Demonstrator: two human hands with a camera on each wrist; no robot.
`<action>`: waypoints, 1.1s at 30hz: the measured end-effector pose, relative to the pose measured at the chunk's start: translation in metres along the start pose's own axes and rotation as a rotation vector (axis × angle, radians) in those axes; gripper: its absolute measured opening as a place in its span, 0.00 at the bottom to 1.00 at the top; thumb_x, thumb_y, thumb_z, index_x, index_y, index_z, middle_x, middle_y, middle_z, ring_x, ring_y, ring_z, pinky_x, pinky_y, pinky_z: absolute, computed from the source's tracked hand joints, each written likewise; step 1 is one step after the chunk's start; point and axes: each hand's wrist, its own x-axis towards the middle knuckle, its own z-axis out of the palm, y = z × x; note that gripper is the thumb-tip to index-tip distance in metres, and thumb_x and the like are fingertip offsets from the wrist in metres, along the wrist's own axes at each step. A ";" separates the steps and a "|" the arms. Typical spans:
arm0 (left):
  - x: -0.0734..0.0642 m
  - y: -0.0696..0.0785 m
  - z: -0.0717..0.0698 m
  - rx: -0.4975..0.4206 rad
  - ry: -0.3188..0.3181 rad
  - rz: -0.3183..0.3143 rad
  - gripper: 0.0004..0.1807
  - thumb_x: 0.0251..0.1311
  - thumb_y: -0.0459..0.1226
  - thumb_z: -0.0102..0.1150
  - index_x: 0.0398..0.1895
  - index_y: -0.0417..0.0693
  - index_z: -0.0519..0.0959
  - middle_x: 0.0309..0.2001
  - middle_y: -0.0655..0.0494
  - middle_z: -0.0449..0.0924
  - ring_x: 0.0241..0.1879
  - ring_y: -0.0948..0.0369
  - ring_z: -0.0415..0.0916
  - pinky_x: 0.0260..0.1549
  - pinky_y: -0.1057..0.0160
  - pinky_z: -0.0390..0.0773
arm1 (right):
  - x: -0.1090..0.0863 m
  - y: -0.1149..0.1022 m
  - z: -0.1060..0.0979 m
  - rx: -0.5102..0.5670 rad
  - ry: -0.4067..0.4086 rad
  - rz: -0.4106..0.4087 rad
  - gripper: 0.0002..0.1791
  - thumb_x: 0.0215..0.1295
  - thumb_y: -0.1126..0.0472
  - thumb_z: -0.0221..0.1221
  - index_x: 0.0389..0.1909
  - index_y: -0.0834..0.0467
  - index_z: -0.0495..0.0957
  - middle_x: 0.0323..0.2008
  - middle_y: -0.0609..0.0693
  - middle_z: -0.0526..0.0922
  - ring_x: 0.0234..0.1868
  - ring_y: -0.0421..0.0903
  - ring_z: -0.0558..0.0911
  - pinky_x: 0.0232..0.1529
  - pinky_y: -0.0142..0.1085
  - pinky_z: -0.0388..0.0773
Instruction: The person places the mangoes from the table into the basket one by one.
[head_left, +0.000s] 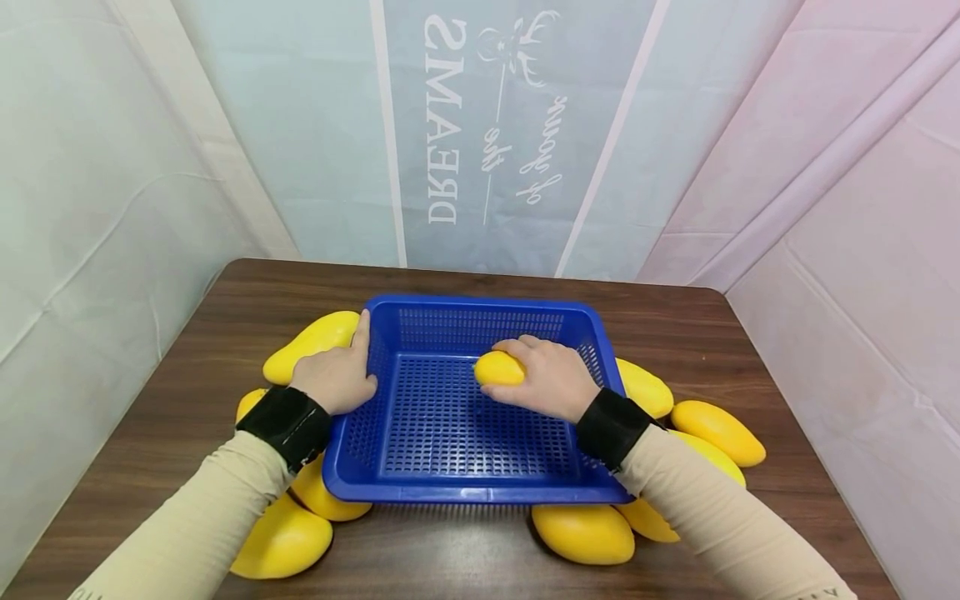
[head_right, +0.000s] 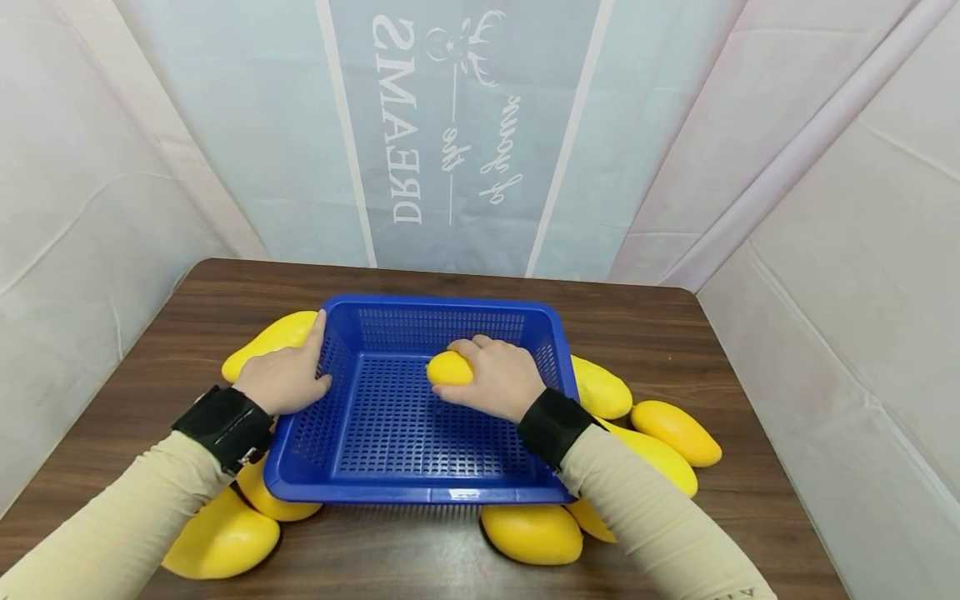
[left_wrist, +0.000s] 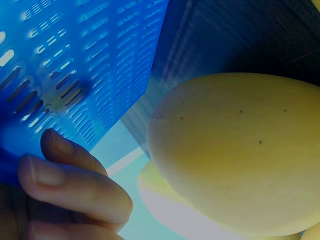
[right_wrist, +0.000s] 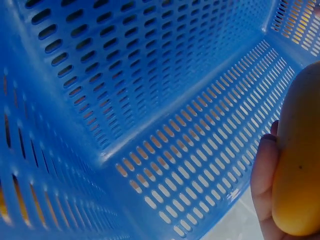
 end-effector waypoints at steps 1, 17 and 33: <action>0.000 0.000 0.000 0.000 0.001 0.000 0.52 0.61 0.39 0.50 0.79 0.42 0.28 0.14 0.56 0.68 0.12 0.58 0.68 0.14 0.64 0.63 | 0.000 0.000 0.001 -0.006 0.001 -0.007 0.34 0.56 0.32 0.60 0.57 0.49 0.79 0.42 0.48 0.82 0.32 0.43 0.77 0.30 0.33 0.74; 0.001 -0.002 0.004 -0.025 -0.004 -0.003 0.52 0.62 0.39 0.50 0.79 0.43 0.27 0.15 0.56 0.69 0.12 0.58 0.69 0.14 0.64 0.65 | 0.008 -0.003 0.015 -0.032 0.007 -0.061 0.32 0.55 0.34 0.62 0.55 0.50 0.80 0.41 0.48 0.82 0.32 0.42 0.77 0.31 0.34 0.74; 0.001 0.001 0.003 -0.018 0.001 -0.010 0.52 0.61 0.39 0.49 0.79 0.44 0.27 0.14 0.56 0.69 0.11 0.58 0.68 0.13 0.65 0.63 | 0.022 -0.010 0.027 -0.017 0.000 -0.080 0.32 0.55 0.33 0.62 0.55 0.49 0.80 0.42 0.48 0.83 0.33 0.43 0.77 0.30 0.34 0.74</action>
